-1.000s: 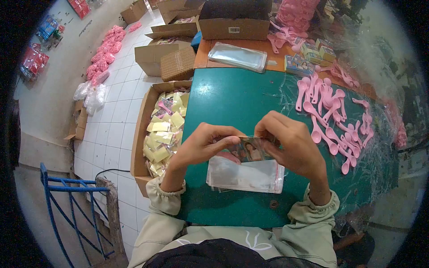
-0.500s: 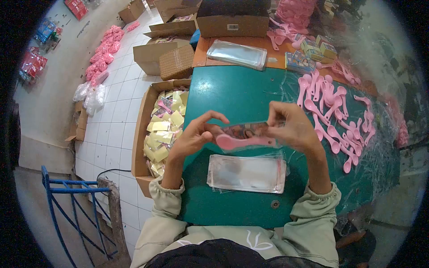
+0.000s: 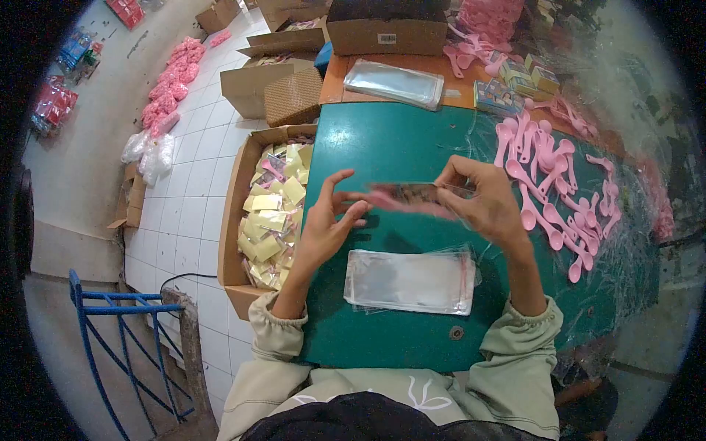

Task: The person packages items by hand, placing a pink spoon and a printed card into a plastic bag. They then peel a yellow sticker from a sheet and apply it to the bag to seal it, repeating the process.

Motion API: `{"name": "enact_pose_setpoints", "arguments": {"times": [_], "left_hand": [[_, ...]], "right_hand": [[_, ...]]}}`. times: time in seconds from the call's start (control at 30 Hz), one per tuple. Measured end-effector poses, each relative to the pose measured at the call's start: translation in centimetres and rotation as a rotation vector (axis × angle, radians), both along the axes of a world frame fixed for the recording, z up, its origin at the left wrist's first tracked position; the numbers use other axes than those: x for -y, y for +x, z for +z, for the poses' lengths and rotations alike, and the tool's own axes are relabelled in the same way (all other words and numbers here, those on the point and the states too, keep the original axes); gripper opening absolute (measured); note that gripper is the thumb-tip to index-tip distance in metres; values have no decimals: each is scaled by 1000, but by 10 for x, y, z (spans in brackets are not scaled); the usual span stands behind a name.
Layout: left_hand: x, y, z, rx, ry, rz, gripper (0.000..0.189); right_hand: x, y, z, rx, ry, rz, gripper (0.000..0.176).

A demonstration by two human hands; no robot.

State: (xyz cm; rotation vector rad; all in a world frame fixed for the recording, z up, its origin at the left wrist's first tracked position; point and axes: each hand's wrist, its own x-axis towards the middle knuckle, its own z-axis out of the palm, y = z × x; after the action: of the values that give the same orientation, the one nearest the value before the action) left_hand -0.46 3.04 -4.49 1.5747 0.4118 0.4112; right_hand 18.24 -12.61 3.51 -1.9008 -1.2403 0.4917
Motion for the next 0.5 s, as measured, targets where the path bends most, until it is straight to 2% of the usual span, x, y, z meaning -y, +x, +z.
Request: {"name": "enact_pose_setpoints", "arguments": {"times": [0.03,0.13,0.17,0.2,0.27,0.3,0.5], "left_hand": [[4,-2,-3,-19,-127,-18,53],[13,-12,0,-55,-437,-135,56],[17,-15,3,-57,-502,-138,57],[18,-16,3,-59,-567,-142,58],[15,-20,-2,-88,-506,-197,60],[14,-22,-4,-94,-484,-215,60],[17,-30,-4,-125,-454,-242,56]], "right_hand": [[-3,-6,-3,82,41,-50,21],[-13,-27,-10,128,98,91,33],[-11,-28,-7,135,20,262,40],[-10,-30,-9,160,-32,318,39],[-9,-31,-14,211,-139,431,39],[-10,-33,-18,202,-173,392,34],[-13,-48,-37,223,-200,494,22]]}}
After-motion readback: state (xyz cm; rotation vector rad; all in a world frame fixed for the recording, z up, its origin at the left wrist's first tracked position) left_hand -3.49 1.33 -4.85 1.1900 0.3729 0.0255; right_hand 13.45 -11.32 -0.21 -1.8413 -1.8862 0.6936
